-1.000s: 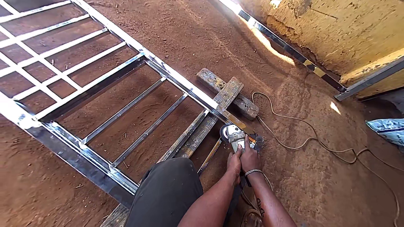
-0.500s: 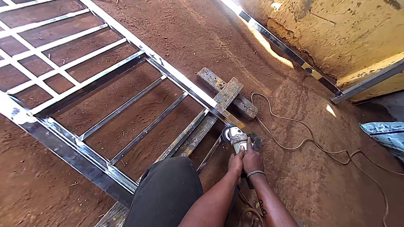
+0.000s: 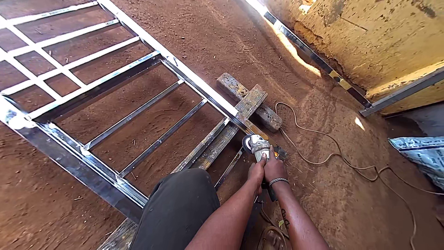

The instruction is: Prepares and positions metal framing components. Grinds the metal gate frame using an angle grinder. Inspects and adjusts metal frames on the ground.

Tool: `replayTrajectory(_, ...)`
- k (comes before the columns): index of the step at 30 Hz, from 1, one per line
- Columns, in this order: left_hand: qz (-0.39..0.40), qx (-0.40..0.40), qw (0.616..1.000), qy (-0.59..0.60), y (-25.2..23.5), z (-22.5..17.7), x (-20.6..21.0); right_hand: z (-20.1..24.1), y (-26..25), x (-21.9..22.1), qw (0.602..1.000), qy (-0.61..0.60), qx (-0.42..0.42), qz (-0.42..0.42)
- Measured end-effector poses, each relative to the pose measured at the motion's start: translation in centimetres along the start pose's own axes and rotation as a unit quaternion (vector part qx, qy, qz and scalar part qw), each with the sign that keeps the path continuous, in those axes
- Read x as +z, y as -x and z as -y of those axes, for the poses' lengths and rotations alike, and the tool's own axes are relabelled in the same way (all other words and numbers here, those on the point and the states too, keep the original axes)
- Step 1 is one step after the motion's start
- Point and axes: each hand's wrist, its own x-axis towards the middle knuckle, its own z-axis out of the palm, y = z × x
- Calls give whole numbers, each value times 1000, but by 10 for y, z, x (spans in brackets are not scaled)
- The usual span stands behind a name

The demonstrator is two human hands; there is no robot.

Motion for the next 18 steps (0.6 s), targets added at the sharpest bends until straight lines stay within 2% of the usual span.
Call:
replayTrajectory(5, 5, -15, 1000, -11, 3, 4, 1, -8, 3, 6, 1000, -8, 3, -12)
replayTrajectory(10, 8, -2, 1000, -21, 6, 0, -1, 6, 11, -11, 999, -8, 19, 25)
replayTrajectory(14, 19, -16, 999, -24, 5, 8, 2, -13, 4, 7, 1000, -15, 15, -8)
replayTrajectory(18, 9, -3, 1000, -4, -2, 5, 1, -8, -3, 8, 1000, 0, -9, -16)
